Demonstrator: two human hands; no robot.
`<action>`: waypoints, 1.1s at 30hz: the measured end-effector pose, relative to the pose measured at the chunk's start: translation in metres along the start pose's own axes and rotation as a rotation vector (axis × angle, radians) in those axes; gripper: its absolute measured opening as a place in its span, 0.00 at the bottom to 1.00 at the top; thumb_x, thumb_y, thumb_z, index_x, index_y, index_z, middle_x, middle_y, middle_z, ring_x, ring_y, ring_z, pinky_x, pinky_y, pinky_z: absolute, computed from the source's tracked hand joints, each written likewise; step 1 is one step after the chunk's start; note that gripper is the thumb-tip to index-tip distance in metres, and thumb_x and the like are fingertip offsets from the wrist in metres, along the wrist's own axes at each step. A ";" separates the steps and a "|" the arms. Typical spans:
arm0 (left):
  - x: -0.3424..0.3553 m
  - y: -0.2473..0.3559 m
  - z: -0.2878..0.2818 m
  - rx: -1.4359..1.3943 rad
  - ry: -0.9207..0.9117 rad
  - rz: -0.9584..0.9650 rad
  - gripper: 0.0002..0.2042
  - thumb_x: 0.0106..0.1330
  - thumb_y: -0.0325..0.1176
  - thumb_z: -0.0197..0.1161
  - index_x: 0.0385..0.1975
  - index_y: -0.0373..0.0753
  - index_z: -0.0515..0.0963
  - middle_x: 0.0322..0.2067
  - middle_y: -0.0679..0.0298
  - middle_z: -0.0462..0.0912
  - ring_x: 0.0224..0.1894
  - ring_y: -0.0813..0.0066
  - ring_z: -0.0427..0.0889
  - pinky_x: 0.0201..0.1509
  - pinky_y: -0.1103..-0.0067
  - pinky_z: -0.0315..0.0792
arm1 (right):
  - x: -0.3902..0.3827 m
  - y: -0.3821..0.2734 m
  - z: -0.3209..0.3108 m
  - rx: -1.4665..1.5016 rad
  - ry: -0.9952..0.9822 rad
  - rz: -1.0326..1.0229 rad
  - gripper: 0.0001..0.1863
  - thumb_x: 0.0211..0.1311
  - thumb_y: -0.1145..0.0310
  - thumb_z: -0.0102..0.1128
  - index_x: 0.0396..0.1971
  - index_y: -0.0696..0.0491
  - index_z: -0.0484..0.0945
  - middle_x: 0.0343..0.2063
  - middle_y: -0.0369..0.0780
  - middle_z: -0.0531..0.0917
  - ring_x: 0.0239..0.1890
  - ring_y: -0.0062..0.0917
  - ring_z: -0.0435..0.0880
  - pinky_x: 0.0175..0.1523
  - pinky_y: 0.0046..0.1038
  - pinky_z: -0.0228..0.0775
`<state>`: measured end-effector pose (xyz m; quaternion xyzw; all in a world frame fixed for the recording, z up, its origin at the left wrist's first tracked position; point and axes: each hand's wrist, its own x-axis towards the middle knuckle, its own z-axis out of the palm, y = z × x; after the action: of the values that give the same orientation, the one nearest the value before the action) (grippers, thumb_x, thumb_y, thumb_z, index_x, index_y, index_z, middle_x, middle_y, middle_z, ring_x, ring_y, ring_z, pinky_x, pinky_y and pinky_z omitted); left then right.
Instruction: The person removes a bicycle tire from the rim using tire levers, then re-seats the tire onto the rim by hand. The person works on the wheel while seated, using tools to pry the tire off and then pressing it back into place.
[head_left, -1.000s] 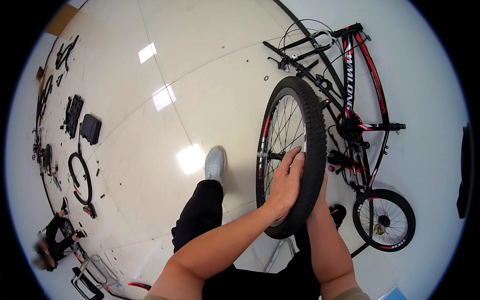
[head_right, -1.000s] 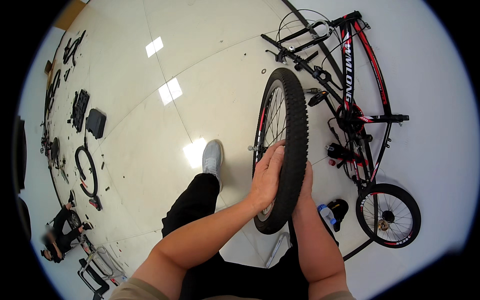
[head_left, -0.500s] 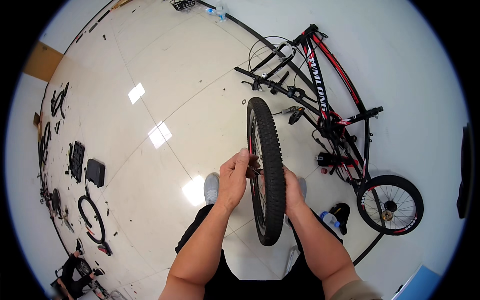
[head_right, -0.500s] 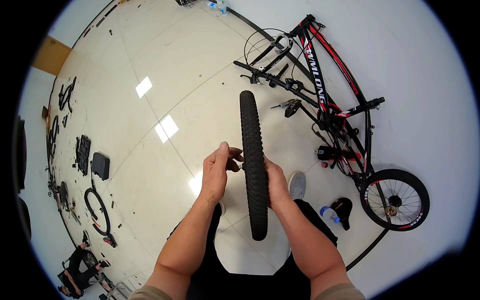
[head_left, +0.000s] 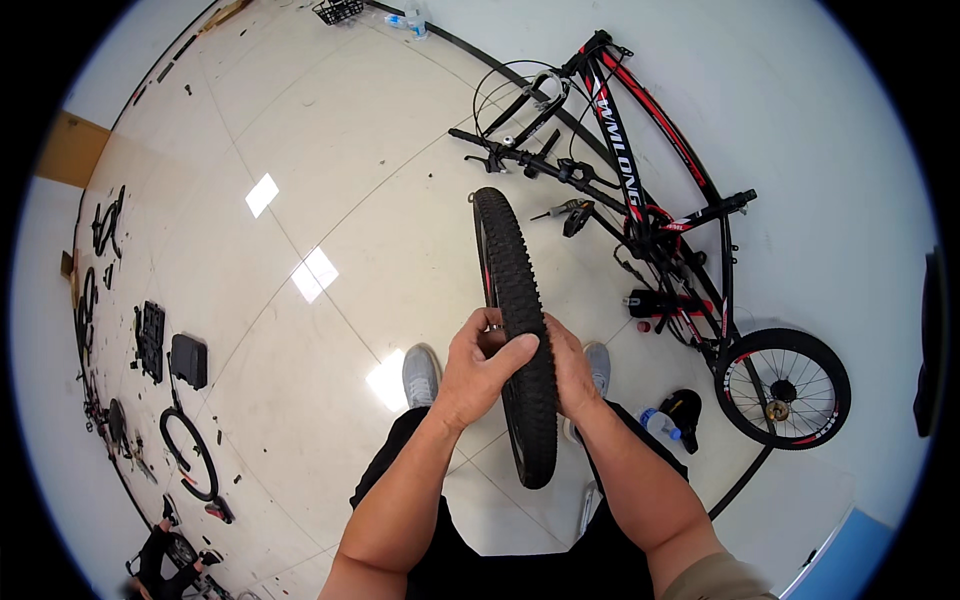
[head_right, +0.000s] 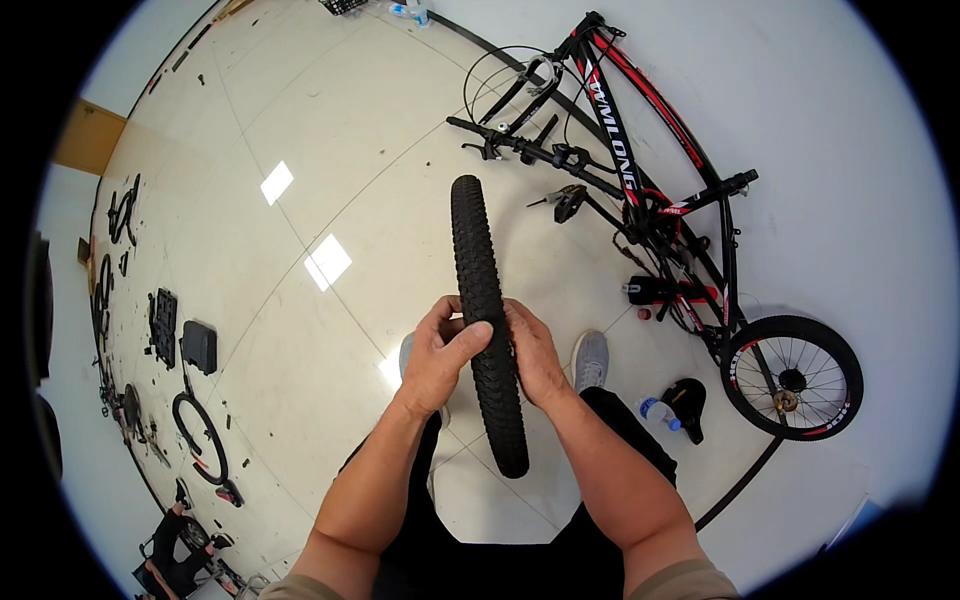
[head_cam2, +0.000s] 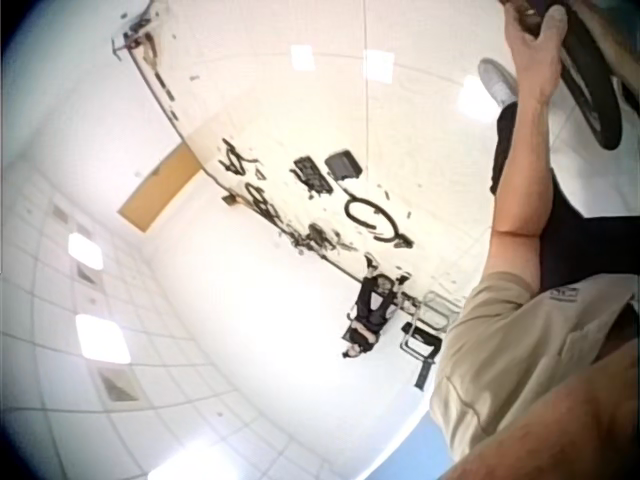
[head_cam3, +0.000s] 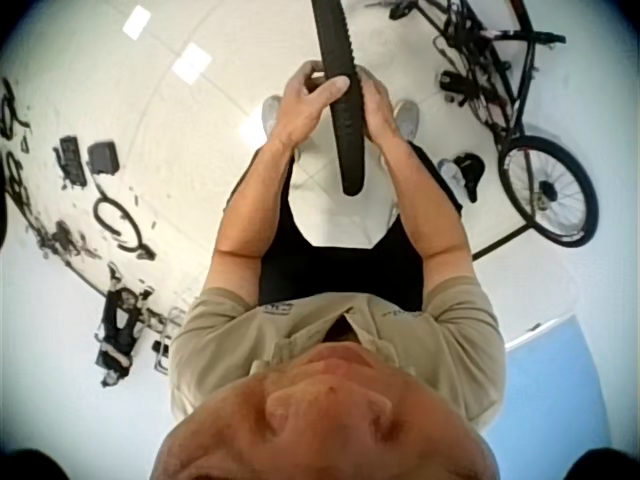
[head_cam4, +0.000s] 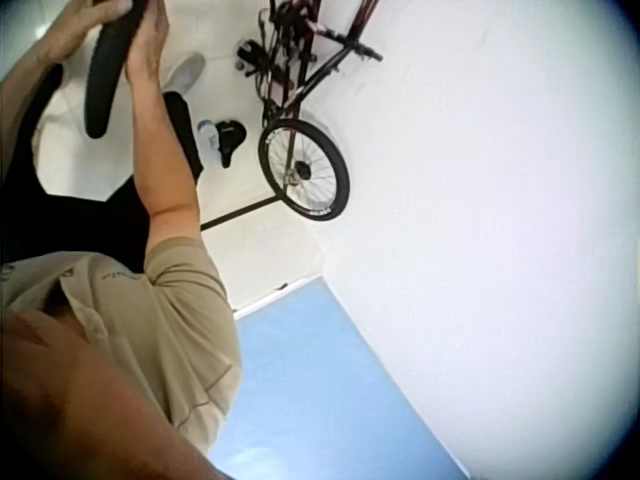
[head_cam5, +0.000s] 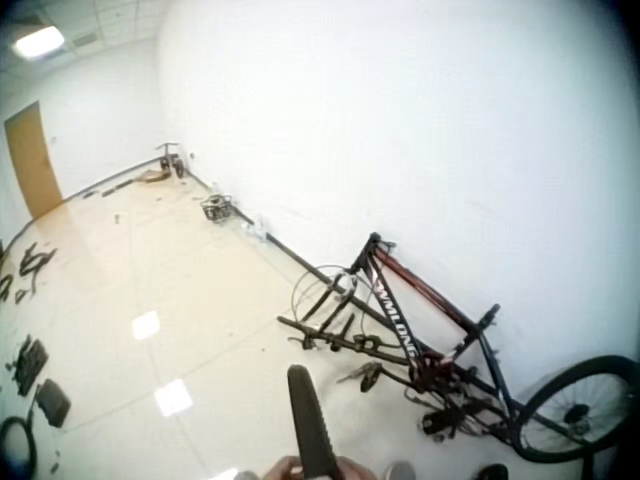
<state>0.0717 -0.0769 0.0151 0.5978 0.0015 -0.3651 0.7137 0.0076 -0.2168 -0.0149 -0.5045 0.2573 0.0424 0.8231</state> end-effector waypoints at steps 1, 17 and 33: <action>-0.001 0.000 0.001 -0.021 0.009 0.013 0.27 0.65 0.44 0.73 0.55 0.33 0.72 0.40 0.62 0.85 0.44 0.77 0.81 0.55 0.77 0.73 | 0.001 0.001 -0.002 0.007 -0.026 0.011 0.24 0.82 0.53 0.45 0.58 0.58 0.76 0.42 0.34 0.82 0.44 0.15 0.78 0.51 0.21 0.70; 0.002 -0.026 0.002 -0.201 0.080 0.118 0.24 0.74 0.43 0.62 0.61 0.34 0.68 0.45 0.65 0.79 0.47 0.78 0.76 0.57 0.77 0.71 | 0.005 -0.005 -0.005 0.112 -0.193 -0.200 0.30 0.78 0.54 0.56 0.67 0.63 0.70 0.53 0.39 0.82 0.55 0.24 0.80 0.64 0.29 0.69; 0.000 -0.055 0.021 0.007 0.143 0.271 0.21 0.80 0.41 0.56 0.63 0.31 0.69 0.49 0.62 0.81 0.49 0.77 0.78 0.55 0.79 0.74 | -0.001 -0.008 0.003 -0.096 -0.059 -0.180 0.27 0.69 0.61 0.69 0.59 0.64 0.75 0.44 0.38 0.85 0.46 0.19 0.81 0.54 0.24 0.75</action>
<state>0.0344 -0.0957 -0.0257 0.6193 -0.0294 -0.2221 0.7525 0.0099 -0.2179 -0.0071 -0.5630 0.1844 -0.0044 0.8056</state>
